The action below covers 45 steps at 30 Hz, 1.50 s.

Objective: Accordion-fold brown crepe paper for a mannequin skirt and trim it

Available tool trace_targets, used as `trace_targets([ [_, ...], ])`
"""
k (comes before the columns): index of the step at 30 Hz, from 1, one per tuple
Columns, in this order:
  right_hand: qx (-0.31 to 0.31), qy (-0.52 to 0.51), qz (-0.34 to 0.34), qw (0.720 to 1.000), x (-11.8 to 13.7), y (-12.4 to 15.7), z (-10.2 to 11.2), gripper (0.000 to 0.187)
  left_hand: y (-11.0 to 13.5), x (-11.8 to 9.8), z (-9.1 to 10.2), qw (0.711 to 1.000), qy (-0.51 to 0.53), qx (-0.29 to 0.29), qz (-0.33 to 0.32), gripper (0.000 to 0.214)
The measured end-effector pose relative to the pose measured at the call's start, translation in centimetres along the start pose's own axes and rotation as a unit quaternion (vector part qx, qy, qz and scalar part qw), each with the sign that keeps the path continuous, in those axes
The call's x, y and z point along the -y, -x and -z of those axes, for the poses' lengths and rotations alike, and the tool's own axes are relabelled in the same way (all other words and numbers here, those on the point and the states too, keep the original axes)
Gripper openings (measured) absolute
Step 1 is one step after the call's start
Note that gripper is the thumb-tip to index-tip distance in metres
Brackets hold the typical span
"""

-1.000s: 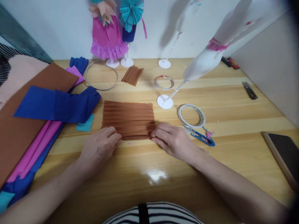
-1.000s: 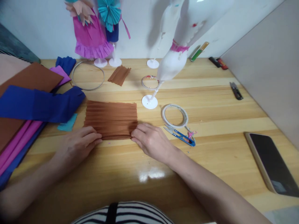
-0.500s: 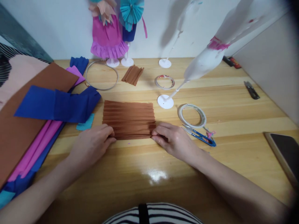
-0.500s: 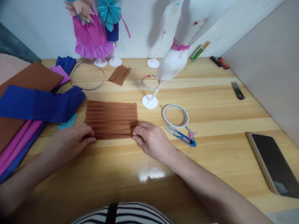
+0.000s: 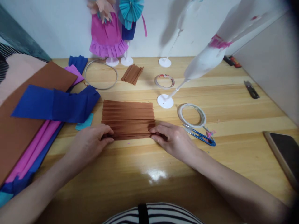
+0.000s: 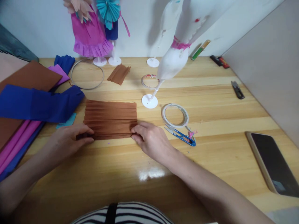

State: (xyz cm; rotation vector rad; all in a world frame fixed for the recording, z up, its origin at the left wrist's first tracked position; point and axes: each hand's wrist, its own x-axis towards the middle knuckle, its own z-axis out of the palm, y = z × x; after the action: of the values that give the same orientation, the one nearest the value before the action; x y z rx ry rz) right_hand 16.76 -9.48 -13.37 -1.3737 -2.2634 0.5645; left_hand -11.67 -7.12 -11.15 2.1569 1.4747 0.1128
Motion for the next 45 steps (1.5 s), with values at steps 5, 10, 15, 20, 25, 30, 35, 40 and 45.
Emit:
trace_targets([
  [5, 0.010, 0.006, -0.012, 1.000, 0.3, -0.2, 0.2, 0.007, 0.0, -0.3, 0.0, 1.000, -0.018, 0.002, 0.013, 0.011],
  [10, 0.014, 0.026, 0.010, 1.000, 0.6, -0.4, 0.2, 0.011, 0.1, -1.0, 0.0, 0.999, -0.040, 0.005, 0.032, 0.010],
  [15, -0.021, 0.105, 0.108, 0.988, 0.6, -0.2, 0.0, 0.016, 0.1, -1.1, 0.0, 0.999, -0.044, -0.010, 0.000, 0.008],
  [20, -0.018, 0.158, 0.176, 0.972, 0.7, 0.2, 0.4, 0.022, 0.0, -1.2, 0.0, 0.998, -0.055, -0.017, -0.023, 0.006],
  [25, -0.031, 0.173, 0.205, 0.963, 0.9, 0.3, 0.8, 0.019, -0.9, -1.3, 0.4, 0.999, -0.032, 0.023, 0.029, 0.006],
  [30, -0.035, 0.174, 0.211, 0.961, 0.9, 0.3, 0.8, 0.019, -1.5, -1.4, 0.7, 0.997, -0.029, 0.033, 0.056, 0.009],
  [35, -0.056, 0.172, 0.229, 0.956, 0.9, 0.4, 1.0, 0.016, -1.4, -1.5, 0.5, 0.998, -0.041, 0.024, 0.039, 0.009],
  [40, -0.066, 0.181, 0.240, 0.952, 1.0, 0.3, 1.1, 0.017, -0.8, -1.3, 0.3, 0.999, -0.040, 0.021, 0.015, 0.007],
  [45, -0.063, 0.177, 0.239, 0.953, 0.8, 0.2, 0.9, 0.017, -0.7, -1.0, 0.2, 1.000, -0.013, 0.014, 0.010, 0.006],
])
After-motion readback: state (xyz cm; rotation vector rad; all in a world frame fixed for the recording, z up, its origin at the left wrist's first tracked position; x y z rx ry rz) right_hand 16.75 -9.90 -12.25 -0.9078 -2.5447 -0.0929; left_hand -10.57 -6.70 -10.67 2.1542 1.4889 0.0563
